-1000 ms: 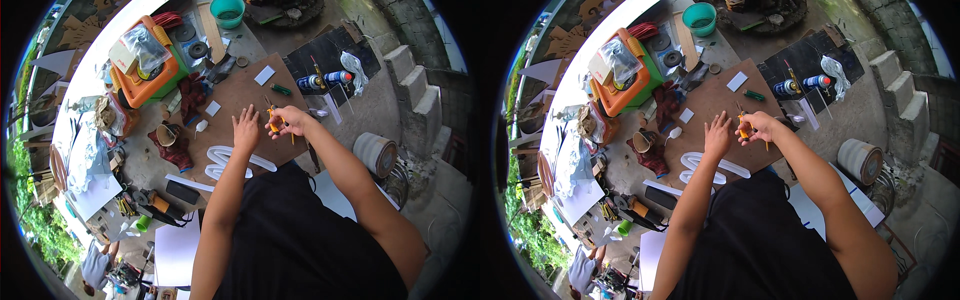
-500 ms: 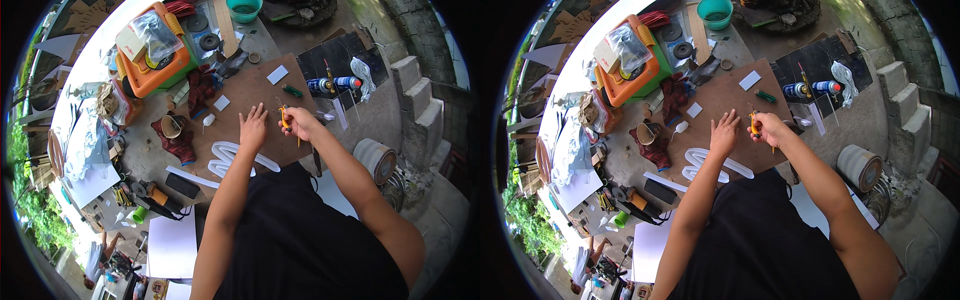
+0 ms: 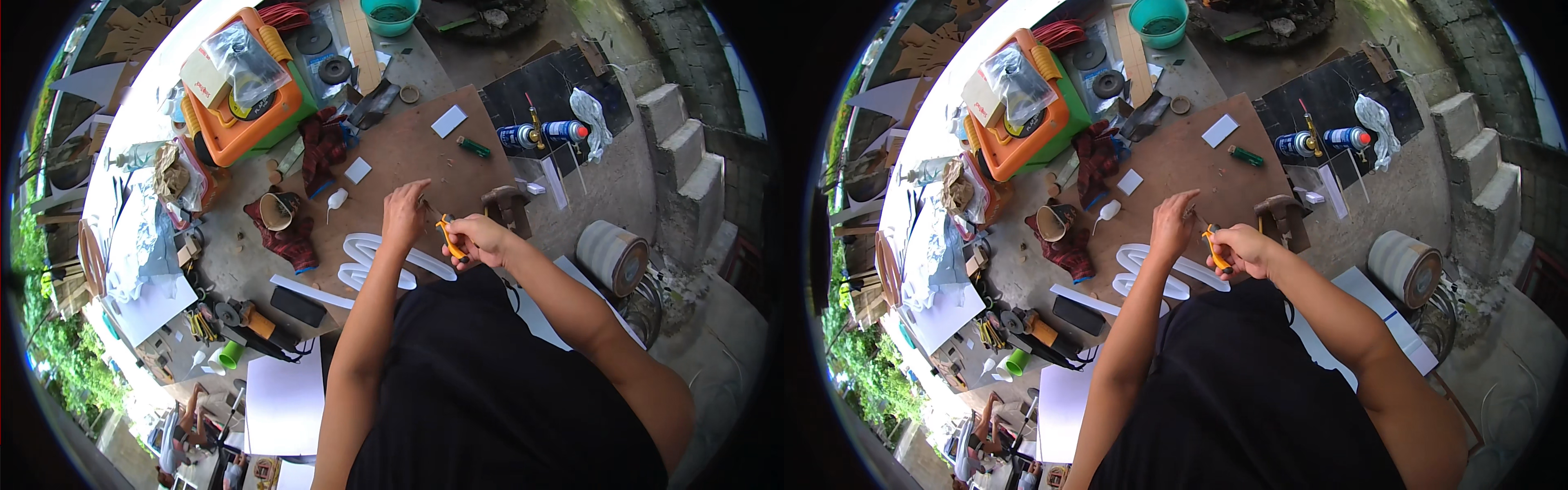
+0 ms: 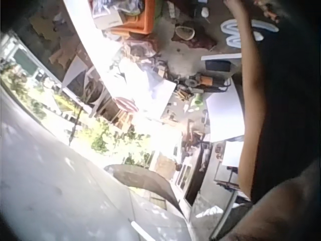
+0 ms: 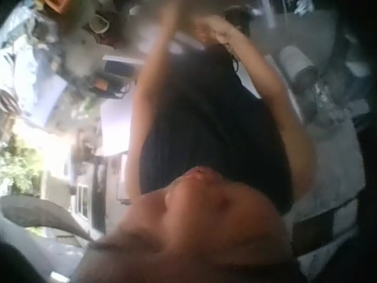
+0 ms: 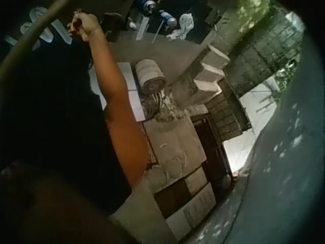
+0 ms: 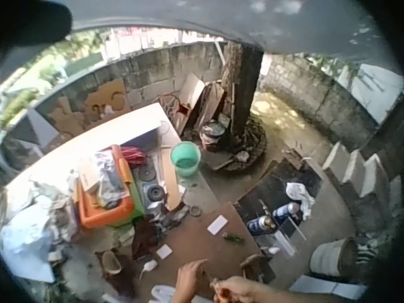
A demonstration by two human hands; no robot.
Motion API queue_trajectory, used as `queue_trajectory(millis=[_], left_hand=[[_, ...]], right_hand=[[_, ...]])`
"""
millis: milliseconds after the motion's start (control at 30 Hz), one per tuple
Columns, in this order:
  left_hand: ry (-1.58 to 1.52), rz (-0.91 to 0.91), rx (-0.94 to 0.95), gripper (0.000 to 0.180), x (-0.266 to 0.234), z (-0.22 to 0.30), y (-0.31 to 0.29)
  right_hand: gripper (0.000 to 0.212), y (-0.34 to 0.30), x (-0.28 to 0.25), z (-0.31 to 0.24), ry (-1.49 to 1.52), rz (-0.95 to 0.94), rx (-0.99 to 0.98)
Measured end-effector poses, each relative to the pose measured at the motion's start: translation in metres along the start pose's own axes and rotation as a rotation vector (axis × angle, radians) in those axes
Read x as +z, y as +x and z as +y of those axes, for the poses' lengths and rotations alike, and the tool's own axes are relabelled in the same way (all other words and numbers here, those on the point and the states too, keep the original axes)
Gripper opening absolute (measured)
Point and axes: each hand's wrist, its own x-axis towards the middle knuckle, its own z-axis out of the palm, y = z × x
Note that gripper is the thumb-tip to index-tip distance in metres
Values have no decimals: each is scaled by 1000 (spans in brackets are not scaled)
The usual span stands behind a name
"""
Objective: The recorder is assembling a white wavy plastic casing onto a brown board, using a hammer and nails.
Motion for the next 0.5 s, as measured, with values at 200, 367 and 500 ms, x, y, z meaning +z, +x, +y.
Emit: queue_trajectory(millis=[200, 367, 500], left_hand=[[37, -59, 111, 21, -5, -16, -15], [155, 3, -68, 20, -10, -18, -23], [187, -32, 11, 24, -7, -30, -30]], right_hand=[[27, -1, 1, 0, -16, -125, 72], [32, -10, -4, -9, -141, -31, 15], [34, -2, -23, -30, -162, 91, -129]])
